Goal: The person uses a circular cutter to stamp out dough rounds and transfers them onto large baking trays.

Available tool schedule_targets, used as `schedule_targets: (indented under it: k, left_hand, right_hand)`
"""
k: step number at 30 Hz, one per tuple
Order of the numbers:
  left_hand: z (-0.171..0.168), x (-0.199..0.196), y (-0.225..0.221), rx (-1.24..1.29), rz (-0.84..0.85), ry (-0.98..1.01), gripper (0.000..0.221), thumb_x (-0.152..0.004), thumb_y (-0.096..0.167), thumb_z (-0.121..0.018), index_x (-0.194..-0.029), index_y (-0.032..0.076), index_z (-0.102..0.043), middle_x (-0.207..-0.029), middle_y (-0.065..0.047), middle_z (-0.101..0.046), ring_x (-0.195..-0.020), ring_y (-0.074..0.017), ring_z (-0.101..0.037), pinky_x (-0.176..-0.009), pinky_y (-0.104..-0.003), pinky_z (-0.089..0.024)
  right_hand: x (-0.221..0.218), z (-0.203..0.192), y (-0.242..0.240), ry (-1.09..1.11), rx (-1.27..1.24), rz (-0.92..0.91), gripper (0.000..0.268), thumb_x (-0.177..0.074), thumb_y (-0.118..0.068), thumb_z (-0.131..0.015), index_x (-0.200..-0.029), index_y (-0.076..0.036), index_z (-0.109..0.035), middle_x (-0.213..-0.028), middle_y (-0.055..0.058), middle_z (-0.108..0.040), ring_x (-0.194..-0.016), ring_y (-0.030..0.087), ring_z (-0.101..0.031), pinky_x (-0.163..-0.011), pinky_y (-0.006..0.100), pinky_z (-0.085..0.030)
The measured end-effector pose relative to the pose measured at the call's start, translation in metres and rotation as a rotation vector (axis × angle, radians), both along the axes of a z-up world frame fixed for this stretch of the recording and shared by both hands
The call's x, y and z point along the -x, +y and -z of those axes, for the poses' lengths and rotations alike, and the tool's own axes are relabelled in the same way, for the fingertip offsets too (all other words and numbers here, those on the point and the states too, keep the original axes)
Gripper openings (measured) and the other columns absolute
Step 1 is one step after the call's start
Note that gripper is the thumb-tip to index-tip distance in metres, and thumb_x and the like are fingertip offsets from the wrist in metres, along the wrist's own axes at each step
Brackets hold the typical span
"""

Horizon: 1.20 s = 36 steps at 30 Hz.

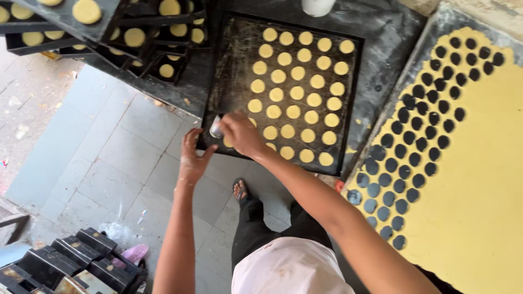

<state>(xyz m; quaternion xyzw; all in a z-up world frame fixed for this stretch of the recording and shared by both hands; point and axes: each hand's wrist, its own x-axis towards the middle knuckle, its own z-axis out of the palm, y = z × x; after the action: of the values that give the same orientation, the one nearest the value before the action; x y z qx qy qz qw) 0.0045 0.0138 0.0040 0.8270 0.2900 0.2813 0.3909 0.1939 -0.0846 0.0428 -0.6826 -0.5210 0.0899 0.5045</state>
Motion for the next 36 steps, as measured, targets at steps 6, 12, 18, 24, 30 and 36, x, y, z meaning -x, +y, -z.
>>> schedule_targets:
  k: [6,12,18,24,30,36]
  left_hand:
    - [-0.031,-0.011,0.007,0.174,0.059,0.215,0.061,-0.081,0.017,-0.083,-0.136,0.006,-0.057,-0.143,-0.02,-0.051,-0.12,-0.0376,-0.059,-0.095,-0.042,-0.053]
    - [0.017,-0.016,0.034,0.069,0.134,0.309,0.047,-0.086,0.019,-0.083,-0.121,-0.001,-0.061,-0.131,-0.023,-0.053,-0.116,-0.0376,-0.056,-0.099,-0.045,-0.049]
    - [0.051,0.01,0.059,-0.103,0.157,0.31,0.064,-0.086,0.035,-0.09,-0.129,0.0,-0.057,-0.129,-0.02,-0.057,-0.12,-0.0362,-0.055,-0.106,-0.046,-0.048]
    - [0.022,0.011,0.042,-0.653,0.04,0.621,0.078,-0.092,0.031,-0.09,-0.15,0.001,-0.048,-0.156,-0.026,-0.044,-0.149,-0.0425,-0.039,-0.111,-0.063,-0.046]
    - [-0.011,0.028,0.011,-0.702,0.039,0.546,0.073,-0.094,0.018,-0.083,-0.147,-0.013,-0.043,-0.147,-0.036,-0.047,-0.14,-0.0477,-0.044,-0.11,-0.052,-0.047]
    - [-0.018,0.026,-0.008,-0.266,-0.079,0.278,0.066,-0.103,0.015,-0.083,-0.155,-0.004,-0.047,-0.142,-0.02,-0.06,-0.134,-0.0329,-0.058,-0.106,-0.043,-0.047]
  right_hand:
    - [-0.012,0.003,-0.03,0.523,-0.014,0.312,0.04,-0.108,-0.037,-0.059,-0.086,-0.004,-0.063,-0.065,0.003,-0.046,-0.058,0.013,-0.041,-0.052,0.034,-0.032]
    - [-0.108,-0.007,-0.231,0.401,-0.062,0.733,0.03,-0.106,-0.026,-0.068,-0.087,-0.005,-0.058,-0.072,-0.001,-0.048,-0.062,0.006,-0.039,-0.055,0.028,-0.034]
    - [-0.218,-0.05,-0.412,-0.001,-0.074,1.122,0.011,-0.103,-0.005,-0.071,-0.111,0.002,-0.072,-0.087,0.005,-0.065,-0.071,0.012,-0.05,-0.061,0.028,-0.042]
    - [-0.339,-0.032,-0.442,-0.536,0.055,0.967,0.023,-0.094,0.009,-0.06,-0.113,0.002,-0.071,-0.097,0.016,-0.07,-0.084,0.032,-0.064,-0.074,0.039,-0.055]
    - [-0.413,0.025,-0.443,-0.289,0.4,0.946,0.026,-0.099,0.009,-0.047,-0.094,-0.001,-0.07,-0.084,0.012,-0.067,-0.07,0.023,-0.064,-0.065,0.033,-0.052]
    - [-0.345,-0.01,-0.329,0.401,0.289,0.766,0.049,-0.112,-0.04,-0.063,-0.076,-0.007,-0.057,-0.064,0.005,-0.049,-0.058,0.014,-0.045,-0.059,0.038,-0.04]
